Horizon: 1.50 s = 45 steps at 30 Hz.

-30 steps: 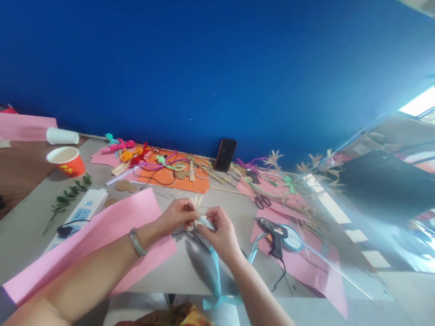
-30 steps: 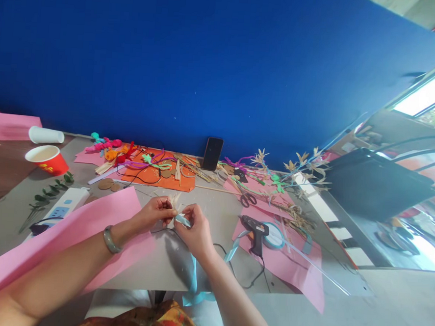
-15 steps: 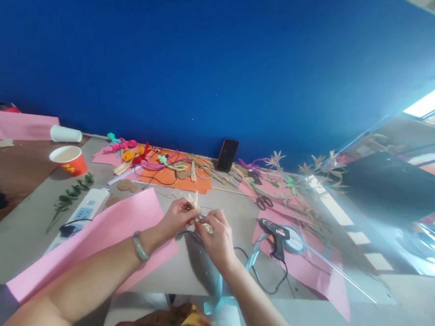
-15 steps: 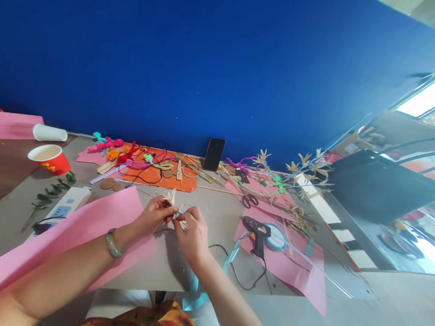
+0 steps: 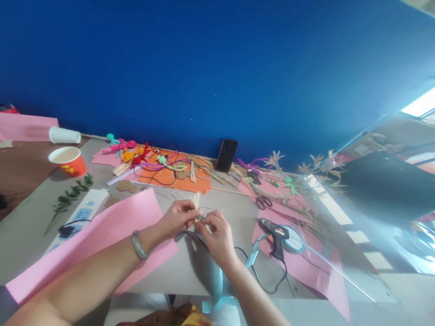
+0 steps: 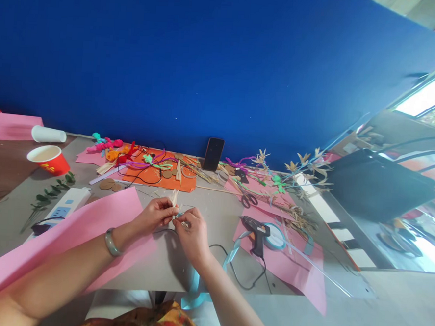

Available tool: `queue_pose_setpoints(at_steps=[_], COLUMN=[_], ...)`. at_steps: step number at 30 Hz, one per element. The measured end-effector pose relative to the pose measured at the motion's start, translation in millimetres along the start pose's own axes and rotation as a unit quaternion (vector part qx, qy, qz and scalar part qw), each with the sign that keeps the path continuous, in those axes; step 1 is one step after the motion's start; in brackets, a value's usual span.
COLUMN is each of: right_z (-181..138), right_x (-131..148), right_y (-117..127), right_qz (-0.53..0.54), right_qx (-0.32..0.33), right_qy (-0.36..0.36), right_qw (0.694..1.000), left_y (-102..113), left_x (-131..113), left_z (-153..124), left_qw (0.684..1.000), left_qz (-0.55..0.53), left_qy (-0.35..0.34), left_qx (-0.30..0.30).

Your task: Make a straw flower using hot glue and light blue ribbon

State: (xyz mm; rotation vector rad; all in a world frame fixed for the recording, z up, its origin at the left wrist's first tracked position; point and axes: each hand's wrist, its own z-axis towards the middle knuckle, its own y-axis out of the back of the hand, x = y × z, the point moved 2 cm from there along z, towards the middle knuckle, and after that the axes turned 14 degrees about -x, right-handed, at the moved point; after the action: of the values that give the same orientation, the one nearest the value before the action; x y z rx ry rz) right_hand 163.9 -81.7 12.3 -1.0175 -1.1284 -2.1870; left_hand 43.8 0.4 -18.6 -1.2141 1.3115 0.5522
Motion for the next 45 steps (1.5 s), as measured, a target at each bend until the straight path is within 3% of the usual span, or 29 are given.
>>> queue_pose_setpoints(at_steps=[9, 15, 19, 26, 38, 45], right_z=[5.3, 13.2, 15.5, 14.1, 11.6, 10.6], right_x=[-6.4, -7.7, -1.7, 2.8, 4.2, 2.9], right_y=[6.6, 7.6, 10.1, 13.6, 11.6, 5.9], right_qz=[0.025, -0.057, -0.066, -0.025, 0.016, 0.037], right_qx=[0.034, 0.105, 0.100, 0.090, 0.081, 0.075], right_qy=[-0.090, -0.009, 0.011, -0.030, -0.088, -0.125], right_qw=[0.995, 0.993, 0.993, 0.995, 0.993, 0.989], left_y=[7.1, 8.4, 9.3, 7.6, 6.0, 3.8], left_x=[-1.1, 4.6, 3.4, -7.5, -2.9, -5.0], left_z=[5.1, 8.3, 9.5, 4.1, 2.7, 1.2], left_qw=[0.993, 0.985, 0.988, 0.994, 0.994, 0.996], left_qz=[0.112, 0.167, 0.141, 0.086, 0.064, 0.060], left_qy=[-0.010, -0.021, -0.048, -0.023, -0.001, -0.012], left_qx=[0.023, 0.030, 0.040, 0.061, 0.084, 0.067])
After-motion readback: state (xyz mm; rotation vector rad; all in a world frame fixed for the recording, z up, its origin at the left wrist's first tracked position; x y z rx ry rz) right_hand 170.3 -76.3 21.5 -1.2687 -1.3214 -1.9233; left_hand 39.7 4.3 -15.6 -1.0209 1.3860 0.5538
